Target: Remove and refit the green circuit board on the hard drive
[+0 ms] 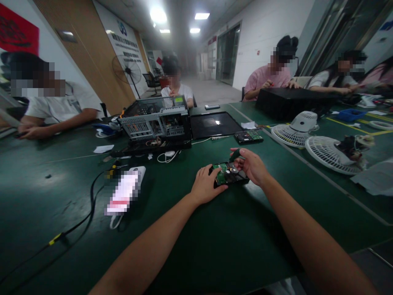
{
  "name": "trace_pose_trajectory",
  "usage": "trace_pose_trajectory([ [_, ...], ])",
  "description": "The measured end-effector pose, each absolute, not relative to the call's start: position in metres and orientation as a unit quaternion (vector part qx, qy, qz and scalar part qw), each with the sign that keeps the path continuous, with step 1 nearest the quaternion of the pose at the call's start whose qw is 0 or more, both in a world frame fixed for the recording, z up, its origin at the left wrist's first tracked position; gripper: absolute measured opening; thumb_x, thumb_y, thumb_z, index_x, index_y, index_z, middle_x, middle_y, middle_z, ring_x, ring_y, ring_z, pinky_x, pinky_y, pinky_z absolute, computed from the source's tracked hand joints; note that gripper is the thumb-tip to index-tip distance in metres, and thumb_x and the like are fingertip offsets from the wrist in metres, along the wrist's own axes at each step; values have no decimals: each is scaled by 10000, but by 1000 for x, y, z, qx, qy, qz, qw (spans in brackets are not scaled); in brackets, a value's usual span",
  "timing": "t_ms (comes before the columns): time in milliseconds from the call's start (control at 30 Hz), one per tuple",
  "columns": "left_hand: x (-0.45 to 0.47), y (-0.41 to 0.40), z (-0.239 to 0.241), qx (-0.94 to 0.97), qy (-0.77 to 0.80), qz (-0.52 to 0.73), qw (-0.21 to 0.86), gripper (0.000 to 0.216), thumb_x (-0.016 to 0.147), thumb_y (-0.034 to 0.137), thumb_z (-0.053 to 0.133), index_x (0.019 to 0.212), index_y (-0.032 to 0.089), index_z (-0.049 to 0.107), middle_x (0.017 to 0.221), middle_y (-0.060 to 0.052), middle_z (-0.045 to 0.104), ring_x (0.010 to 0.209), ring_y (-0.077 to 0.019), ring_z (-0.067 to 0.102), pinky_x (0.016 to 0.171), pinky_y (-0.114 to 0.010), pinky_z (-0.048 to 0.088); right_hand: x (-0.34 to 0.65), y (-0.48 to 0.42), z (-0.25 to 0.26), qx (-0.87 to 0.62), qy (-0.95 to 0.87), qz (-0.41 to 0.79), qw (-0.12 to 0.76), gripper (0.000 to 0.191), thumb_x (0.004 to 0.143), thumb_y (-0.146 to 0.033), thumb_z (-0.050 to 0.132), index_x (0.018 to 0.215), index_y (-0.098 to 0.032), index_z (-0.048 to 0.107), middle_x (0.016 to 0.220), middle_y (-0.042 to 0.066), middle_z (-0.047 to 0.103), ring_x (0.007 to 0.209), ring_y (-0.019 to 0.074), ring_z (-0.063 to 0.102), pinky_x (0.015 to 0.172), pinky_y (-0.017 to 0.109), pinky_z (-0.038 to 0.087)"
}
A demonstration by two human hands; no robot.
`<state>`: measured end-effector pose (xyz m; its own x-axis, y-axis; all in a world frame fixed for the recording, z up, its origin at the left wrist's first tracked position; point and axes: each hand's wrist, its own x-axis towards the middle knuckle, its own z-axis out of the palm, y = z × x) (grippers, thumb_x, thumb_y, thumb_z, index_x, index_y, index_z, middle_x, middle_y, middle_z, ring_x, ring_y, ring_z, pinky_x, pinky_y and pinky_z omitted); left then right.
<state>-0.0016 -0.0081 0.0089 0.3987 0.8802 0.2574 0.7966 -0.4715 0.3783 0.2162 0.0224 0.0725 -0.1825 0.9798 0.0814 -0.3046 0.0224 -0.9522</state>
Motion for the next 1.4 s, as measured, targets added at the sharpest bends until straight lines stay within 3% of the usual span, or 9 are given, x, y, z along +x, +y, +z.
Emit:
trace_pose_trajectory([
  [100, -2, -8, 10, 831, 503, 214, 101, 736, 852, 670, 649, 1464, 304, 470, 1537, -120, 382, 1399, -366, 391, 1157, -548, 334, 215, 23, 72, -347, -479, 595, 544, 280, 841, -428, 758, 1029, -227, 710, 823, 22, 693, 648, 127, 596, 551, 251, 446],
  [300, -2, -8, 11, 829, 504, 213, 116, 741, 845, 664, 664, 1469, 320, 463, 1543, -109, 379, 1409, -374, 378, 1163, -565, 322, 213, 24, 70, -329, -459, 608, 558, 282, 840, -474, 750, 924, -240, 617, 1096, 46, 735, 718, 151, 659, 647, 308, 531],
  [433, -2, -9, 11, 829, 505, 214, 112, 733, 842, 658, 673, 1456, 309, 478, 1542, -115, 378, 1400, -371, 390, 1160, -554, 327, 214, 25, 69, -327, -450, 621, 552, 282, 858, -484, 730, 914, -242, 598, 1049, 43, 743, 728, 158, 669, 646, 305, 541],
  [700, -2, -9, 10, 830, 503, 216, 102, 738, 847, 661, 665, 1461, 302, 469, 1538, -121, 380, 1400, -366, 391, 1158, -548, 331, 215, 22, 71, -331, -470, 617, 538, 343, 880, -456, 710, 1160, -259, 689, 1040, 39, 718, 669, 119, 616, 556, 255, 478],
  [833, -2, -9, 11, 829, 504, 217, 106, 731, 847, 656, 669, 1460, 312, 468, 1545, -113, 377, 1404, -366, 388, 1158, -552, 332, 215, 21, 73, -333, -475, 612, 537, 305, 871, -425, 726, 1103, -227, 732, 1017, 55, 719, 696, 126, 618, 571, 259, 476],
  [1000, -2, -8, 10, 828, 505, 216, 108, 737, 846, 660, 668, 1463, 310, 468, 1543, -113, 378, 1404, -370, 385, 1159, -560, 327, 215, 21, 73, -328, -481, 610, 537, 252, 882, -401, 711, 1051, -217, 741, 1150, 71, 706, 748, 136, 646, 604, 266, 493],
  [1400, -2, -8, 11, 829, 504, 216, 107, 742, 845, 664, 666, 1465, 306, 469, 1538, -119, 384, 1400, -367, 390, 1155, -551, 331, 216, 23, 71, -329, -468, 620, 537, 270, 889, -428, 681, 1036, -209, 739, 1072, 75, 727, 750, 159, 652, 626, 286, 514],
])
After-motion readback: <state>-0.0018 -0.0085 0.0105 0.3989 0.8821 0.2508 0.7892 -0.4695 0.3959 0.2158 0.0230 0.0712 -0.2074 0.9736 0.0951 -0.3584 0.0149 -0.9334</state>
